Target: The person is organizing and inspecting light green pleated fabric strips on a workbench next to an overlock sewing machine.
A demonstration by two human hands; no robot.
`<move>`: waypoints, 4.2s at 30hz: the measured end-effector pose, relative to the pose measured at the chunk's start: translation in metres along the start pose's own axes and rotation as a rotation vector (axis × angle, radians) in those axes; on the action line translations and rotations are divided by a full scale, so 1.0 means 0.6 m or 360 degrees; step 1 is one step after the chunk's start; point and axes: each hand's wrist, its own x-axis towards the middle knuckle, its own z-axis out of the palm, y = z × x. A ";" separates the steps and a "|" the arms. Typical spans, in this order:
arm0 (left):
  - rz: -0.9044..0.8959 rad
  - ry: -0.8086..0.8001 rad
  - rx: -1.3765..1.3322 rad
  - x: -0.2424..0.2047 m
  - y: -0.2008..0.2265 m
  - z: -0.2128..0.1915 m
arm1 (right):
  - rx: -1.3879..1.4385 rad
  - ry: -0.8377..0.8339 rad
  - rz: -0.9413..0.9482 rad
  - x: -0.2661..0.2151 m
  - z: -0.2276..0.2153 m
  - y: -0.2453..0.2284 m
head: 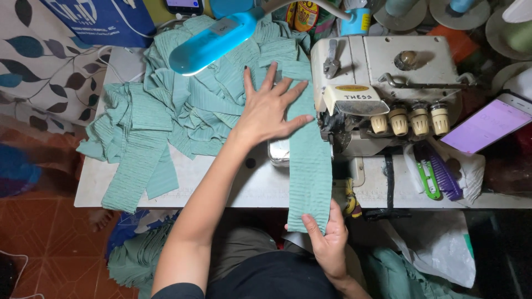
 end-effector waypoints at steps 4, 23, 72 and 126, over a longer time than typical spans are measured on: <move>-0.0017 0.0063 -0.0015 0.022 -0.025 0.008 | 0.0082 0.0044 -0.0136 -0.009 0.007 0.001; -0.0371 0.0752 -0.0034 0.109 -0.130 0.055 | -0.0102 0.0157 -0.0247 0.017 0.019 -0.021; -0.1358 0.0449 0.0398 -0.449 -0.130 -0.093 | -0.0387 -0.0263 -0.0168 0.066 0.028 -0.050; 0.0362 0.0283 0.0208 -0.199 0.137 0.012 | 0.0620 -0.0347 0.0435 0.067 -0.004 0.043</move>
